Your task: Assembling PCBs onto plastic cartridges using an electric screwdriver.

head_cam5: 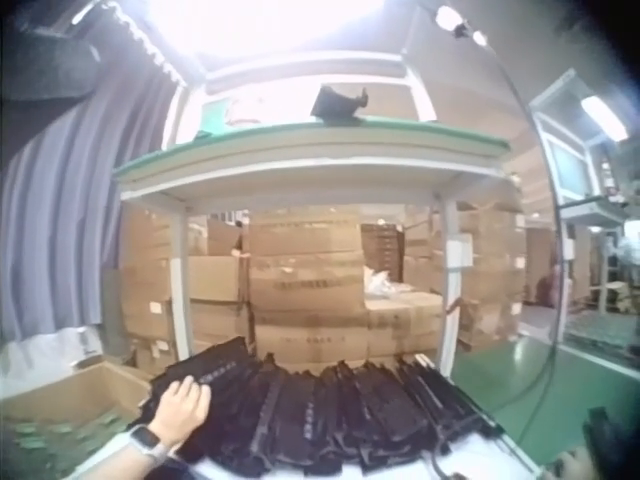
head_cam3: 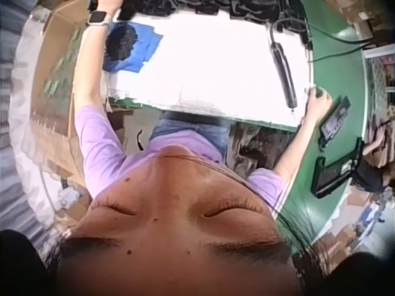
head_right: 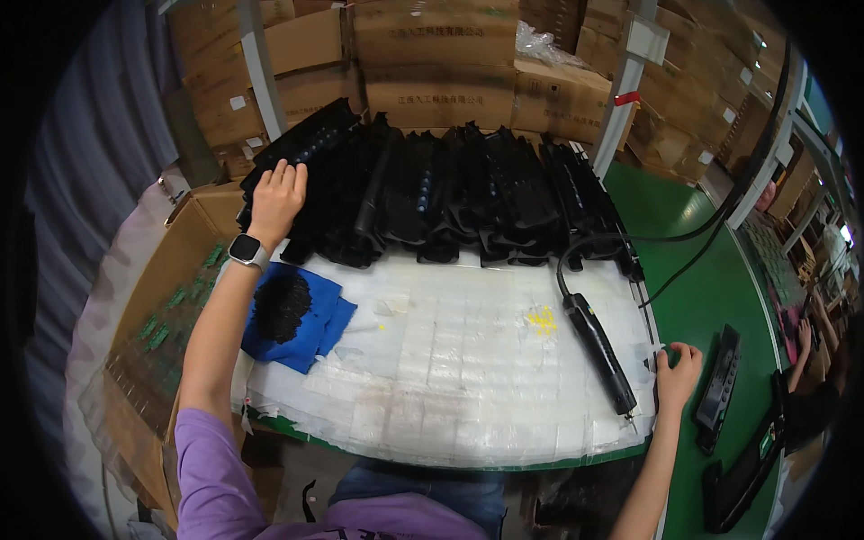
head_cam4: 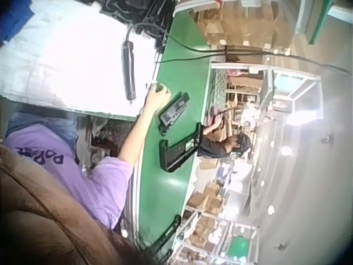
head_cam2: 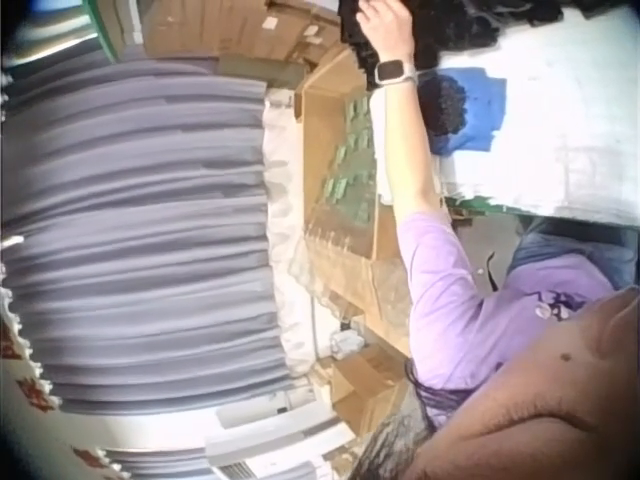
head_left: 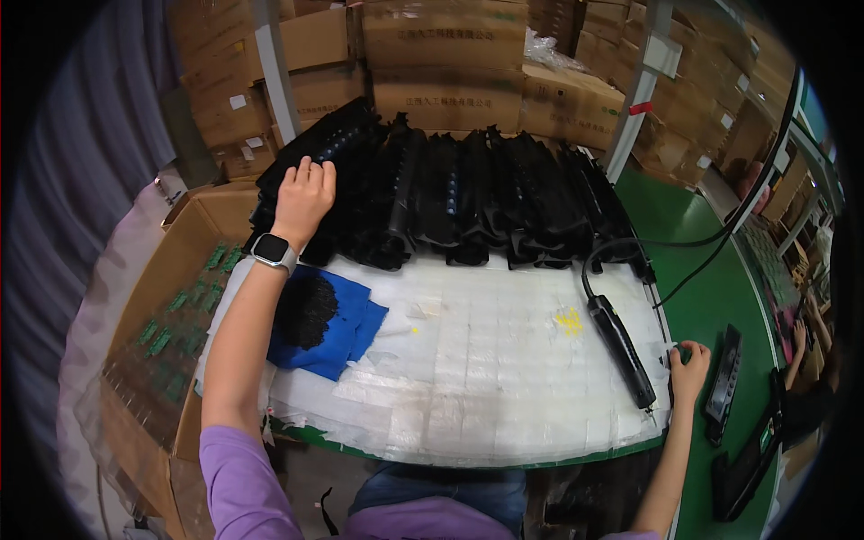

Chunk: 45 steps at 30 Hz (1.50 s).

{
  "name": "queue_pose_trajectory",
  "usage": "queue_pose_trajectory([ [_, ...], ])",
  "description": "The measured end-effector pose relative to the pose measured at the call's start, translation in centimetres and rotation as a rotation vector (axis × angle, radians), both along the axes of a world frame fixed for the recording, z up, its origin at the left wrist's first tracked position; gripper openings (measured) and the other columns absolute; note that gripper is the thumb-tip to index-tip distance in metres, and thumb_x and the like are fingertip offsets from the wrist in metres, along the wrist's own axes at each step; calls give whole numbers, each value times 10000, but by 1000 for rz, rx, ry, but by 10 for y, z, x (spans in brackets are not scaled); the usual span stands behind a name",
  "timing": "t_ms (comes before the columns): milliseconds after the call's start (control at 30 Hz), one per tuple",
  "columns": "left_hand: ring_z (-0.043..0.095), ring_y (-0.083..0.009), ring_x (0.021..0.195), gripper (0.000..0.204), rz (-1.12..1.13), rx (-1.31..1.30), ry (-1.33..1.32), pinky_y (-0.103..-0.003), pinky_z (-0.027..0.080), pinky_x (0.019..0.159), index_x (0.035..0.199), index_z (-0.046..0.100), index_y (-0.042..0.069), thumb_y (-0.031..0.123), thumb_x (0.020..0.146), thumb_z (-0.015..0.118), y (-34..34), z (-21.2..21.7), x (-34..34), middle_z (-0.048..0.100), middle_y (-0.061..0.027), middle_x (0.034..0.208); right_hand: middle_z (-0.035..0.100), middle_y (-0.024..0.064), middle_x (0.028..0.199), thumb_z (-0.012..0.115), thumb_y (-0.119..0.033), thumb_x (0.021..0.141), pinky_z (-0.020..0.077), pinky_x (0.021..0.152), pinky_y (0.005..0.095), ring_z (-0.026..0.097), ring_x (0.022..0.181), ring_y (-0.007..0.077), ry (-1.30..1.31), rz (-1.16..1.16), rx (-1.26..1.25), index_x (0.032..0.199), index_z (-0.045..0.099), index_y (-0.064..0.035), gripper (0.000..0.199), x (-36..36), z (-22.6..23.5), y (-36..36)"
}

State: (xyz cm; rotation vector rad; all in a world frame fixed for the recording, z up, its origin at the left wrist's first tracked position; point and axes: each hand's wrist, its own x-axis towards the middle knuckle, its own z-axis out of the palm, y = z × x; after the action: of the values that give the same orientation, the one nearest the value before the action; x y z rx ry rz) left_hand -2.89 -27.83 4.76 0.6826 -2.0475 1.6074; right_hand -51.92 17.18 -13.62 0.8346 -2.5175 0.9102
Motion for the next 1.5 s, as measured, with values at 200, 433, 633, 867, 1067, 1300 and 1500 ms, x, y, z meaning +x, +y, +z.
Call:
queue_pose_trajectory([
  [200,607,-242,999,264,-71,74,74,-331,481,815,1034,591,7,52,776,558,23,13,30,630,-111,946,522,159,1050,688,-127,712,429,863,387,522,999,331,32,0,-15,916,610,-30,239,-2,3,-2],
  [433,640,-323,927,198,-491,252,169,-391,525,742,958,628,-42,-35,768,574,128,14,31,645,-178,911,567,95,953,616,-12,750,440,737,311,560,866,182,12,163,-546,944,577,-15,198,58,57,0],
  [633,637,-305,956,155,-816,560,-25,-385,522,786,897,653,37,76,750,623,218,-34,1,659,-138,922,560,127,1028,686,-97,680,427,829,362,545,927,290,331,721,-333,967,581,-7,319,178,130,-31],
  [867,500,-272,1193,221,-839,1039,-243,-470,405,947,979,580,91,114,760,598,240,-66,-18,540,-123,1215,549,170,1117,728,-369,661,404,922,416,526,1045,362,70,1155,162,1077,599,-58,535,213,125,-82],
  [1067,447,-285,1243,303,-671,1297,-50,-505,344,992,984,665,163,46,708,622,245,-69,-6,473,-118,1318,601,135,1003,714,-420,689,461,845,372,577,947,326,-90,1209,288,1058,620,-31,544,198,109,-109],
  [1300,423,-306,1257,300,-645,1428,30,-492,340,987,998,657,142,120,701,687,244,-75,0,470,-136,1312,561,137,1112,729,-355,690,420,908,380,513,1050,302,33,1213,155,1072,633,-81,480,196,90,-140],
  [1500,514,-315,1099,504,-598,1319,148,-409,398,859,1091,532,-33,235,707,718,253,-76,-21,524,-184,1158,495,188,1240,702,-331,732,363,992,395,445,1185,337,-78,1285,199,1062,645,-85,416,206,103,-129],
])
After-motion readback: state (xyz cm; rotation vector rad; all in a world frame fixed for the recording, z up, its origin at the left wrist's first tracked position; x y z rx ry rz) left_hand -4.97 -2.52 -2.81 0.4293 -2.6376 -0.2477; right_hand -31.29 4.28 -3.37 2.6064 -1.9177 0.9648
